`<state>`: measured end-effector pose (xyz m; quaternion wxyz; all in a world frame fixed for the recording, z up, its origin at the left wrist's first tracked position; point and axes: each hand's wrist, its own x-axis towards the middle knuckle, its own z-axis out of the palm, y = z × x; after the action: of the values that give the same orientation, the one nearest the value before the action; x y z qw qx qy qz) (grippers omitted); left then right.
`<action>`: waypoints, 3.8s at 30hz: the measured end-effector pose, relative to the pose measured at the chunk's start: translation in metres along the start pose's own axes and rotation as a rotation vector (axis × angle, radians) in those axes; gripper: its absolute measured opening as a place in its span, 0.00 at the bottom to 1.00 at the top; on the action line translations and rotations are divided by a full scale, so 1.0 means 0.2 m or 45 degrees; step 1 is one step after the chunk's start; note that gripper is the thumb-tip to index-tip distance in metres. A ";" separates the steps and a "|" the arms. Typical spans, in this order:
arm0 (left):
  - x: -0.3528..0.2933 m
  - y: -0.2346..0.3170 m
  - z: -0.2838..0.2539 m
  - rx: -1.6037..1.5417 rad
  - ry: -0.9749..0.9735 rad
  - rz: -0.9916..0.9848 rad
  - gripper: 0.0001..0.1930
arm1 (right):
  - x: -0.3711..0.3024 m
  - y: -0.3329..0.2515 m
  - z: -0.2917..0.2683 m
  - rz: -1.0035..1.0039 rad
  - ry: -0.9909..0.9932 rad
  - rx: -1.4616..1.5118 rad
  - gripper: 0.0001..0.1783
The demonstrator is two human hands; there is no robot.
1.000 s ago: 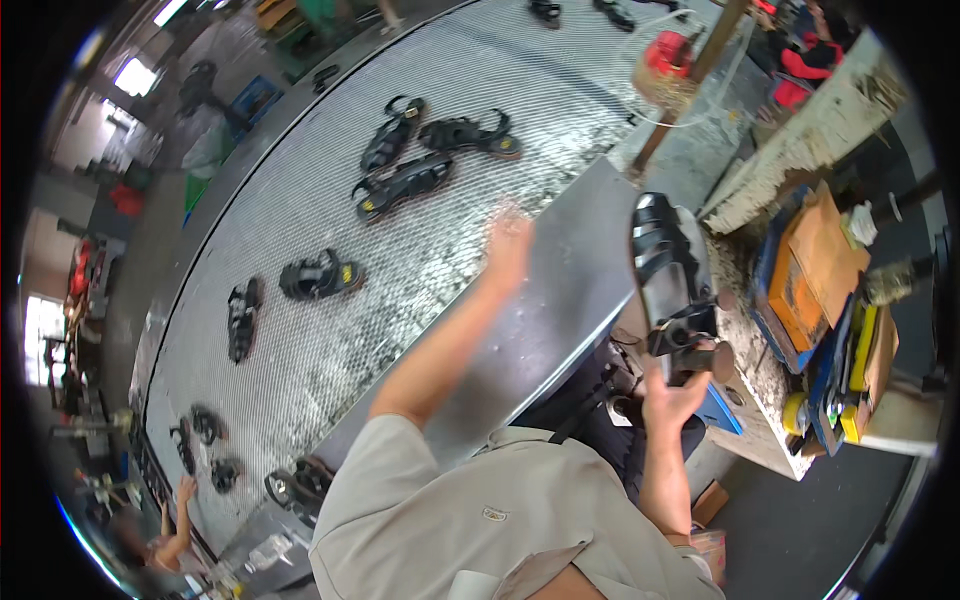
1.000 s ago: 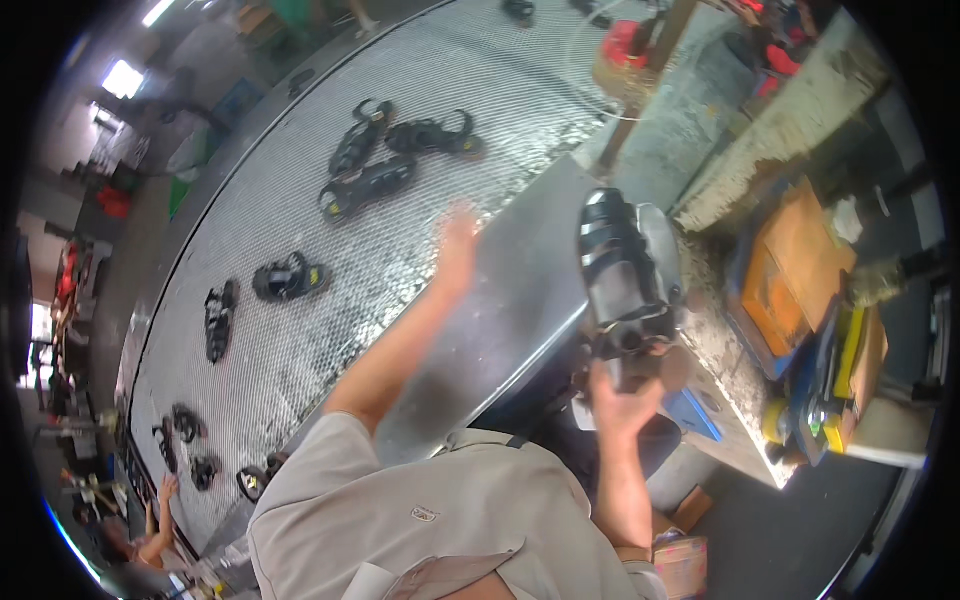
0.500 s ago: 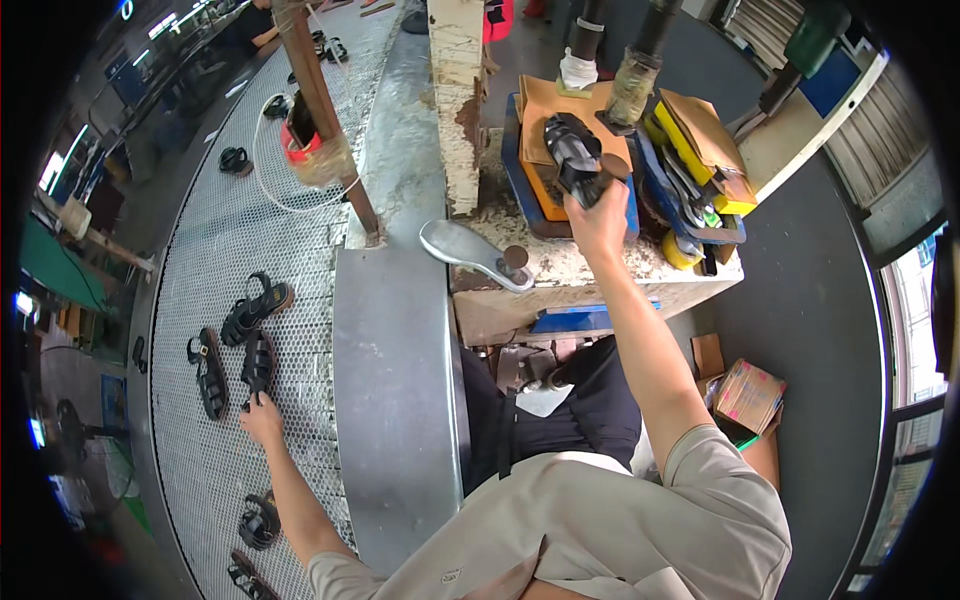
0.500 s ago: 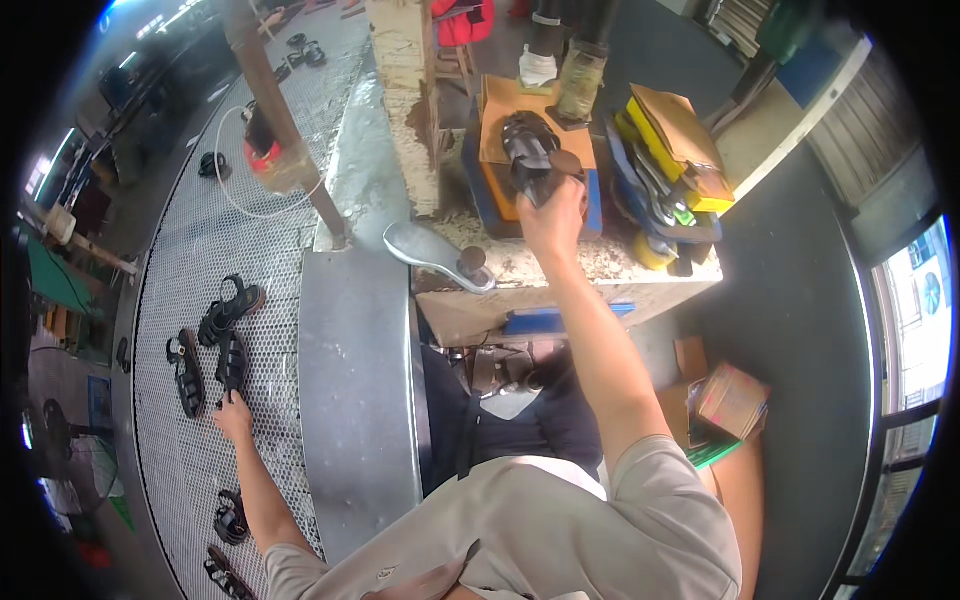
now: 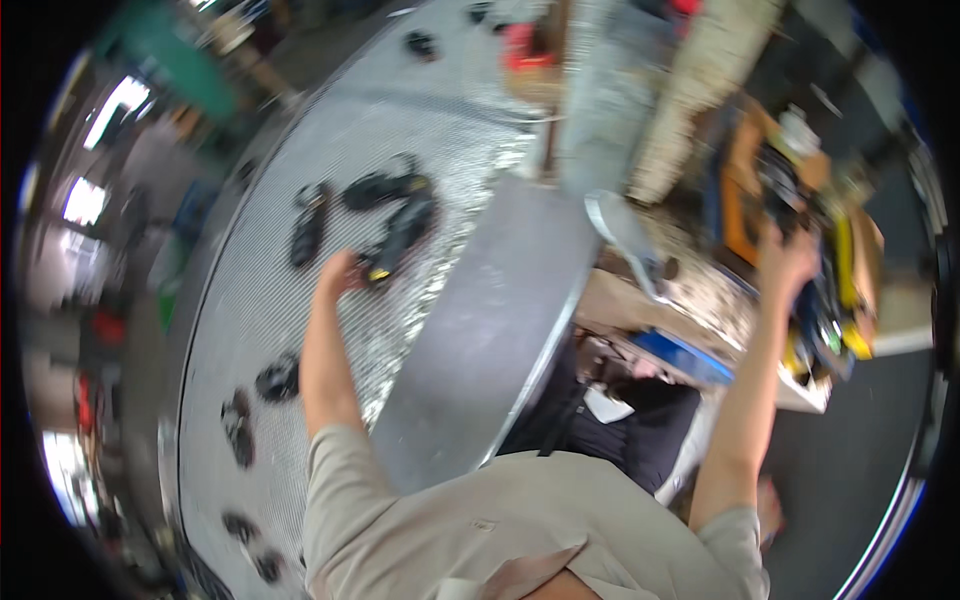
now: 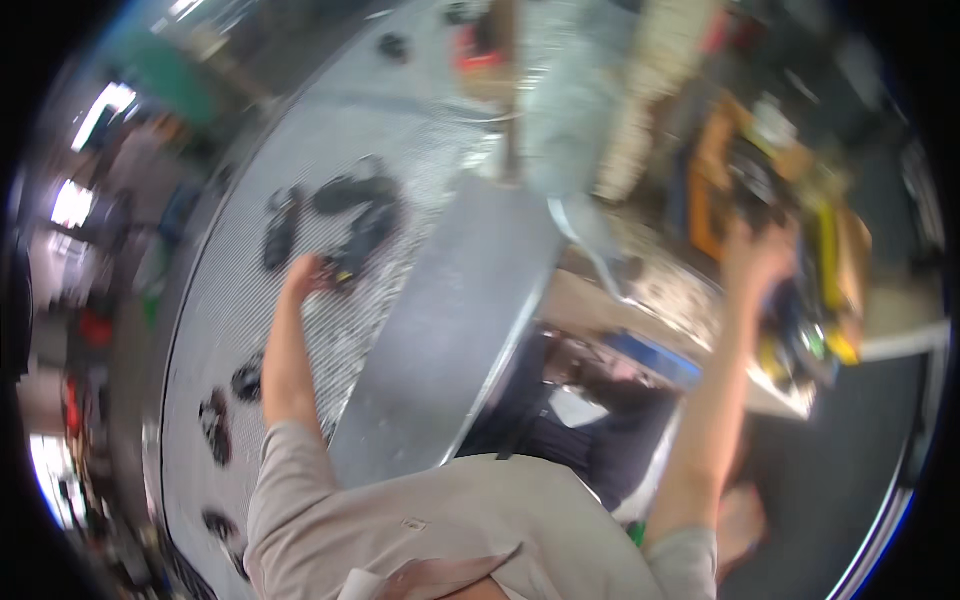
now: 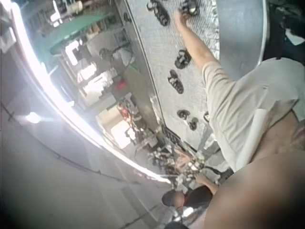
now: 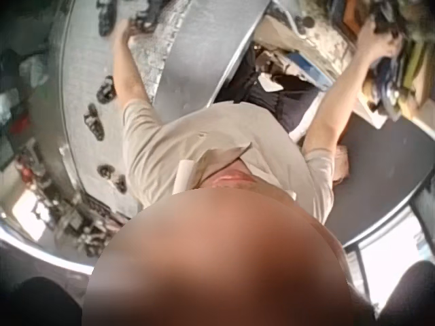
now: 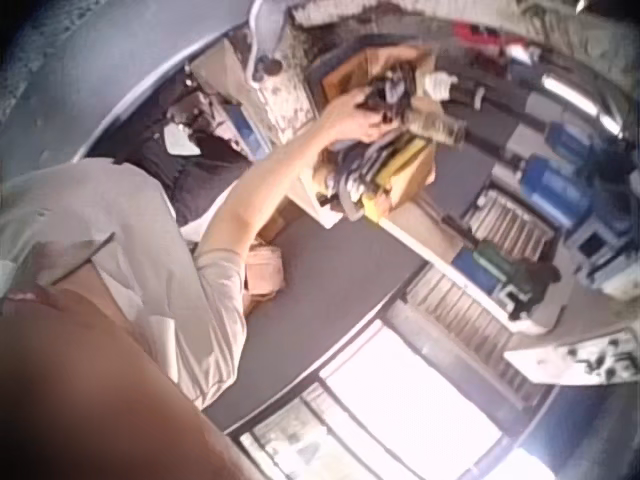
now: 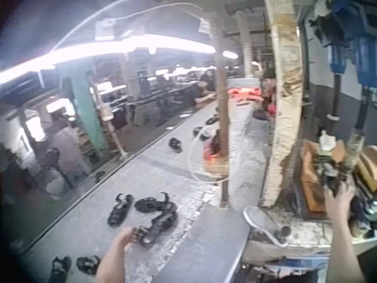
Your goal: The user is attaching soles to sandals in a factory setting.
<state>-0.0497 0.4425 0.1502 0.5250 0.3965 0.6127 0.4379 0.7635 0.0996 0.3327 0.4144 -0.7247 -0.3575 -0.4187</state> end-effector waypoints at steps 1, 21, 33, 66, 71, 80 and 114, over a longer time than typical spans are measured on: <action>-0.03 0.02 0.03 0.063 -0.174 -0.006 0.21 | 0.00 0.04 -0.03 -0.053 -0.005 -0.140 0.33; -0.74 0.00 0.49 1.025 0.230 0.565 0.21 | -0.06 0.29 0.11 -0.053 -0.145 -0.496 0.44; 0.08 0.06 -0.36 0.727 0.620 0.605 0.36 | -0.04 0.17 -0.02 -0.035 -0.117 -0.286 0.37; -2.14 -0.43 1.32 -1.284 -1.327 0.289 0.60 | -1.54 -0.86 -0.88 -0.345 -0.718 1.601 0.31; -2.14 -0.50 1.18 -1.385 -1.283 0.312 0.66 | -1.62 -0.93 -0.92 -0.300 -0.733 1.858 0.33; -2.03 -0.74 1.04 -1.526 -1.070 0.267 0.54 | -1.68 -0.93 -0.93 -0.522 -0.769 1.839 0.38; -2.26 -0.46 1.38 -1.508 -0.835 0.323 0.47 | -1.47 -1.03 -0.85 -0.405 -0.885 1.633 0.36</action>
<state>0.2811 0.0194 0.1784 0.7561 0.2235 0.0284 0.6144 0.4157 -0.0208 0.1812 0.5533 -0.3707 -0.7426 0.0704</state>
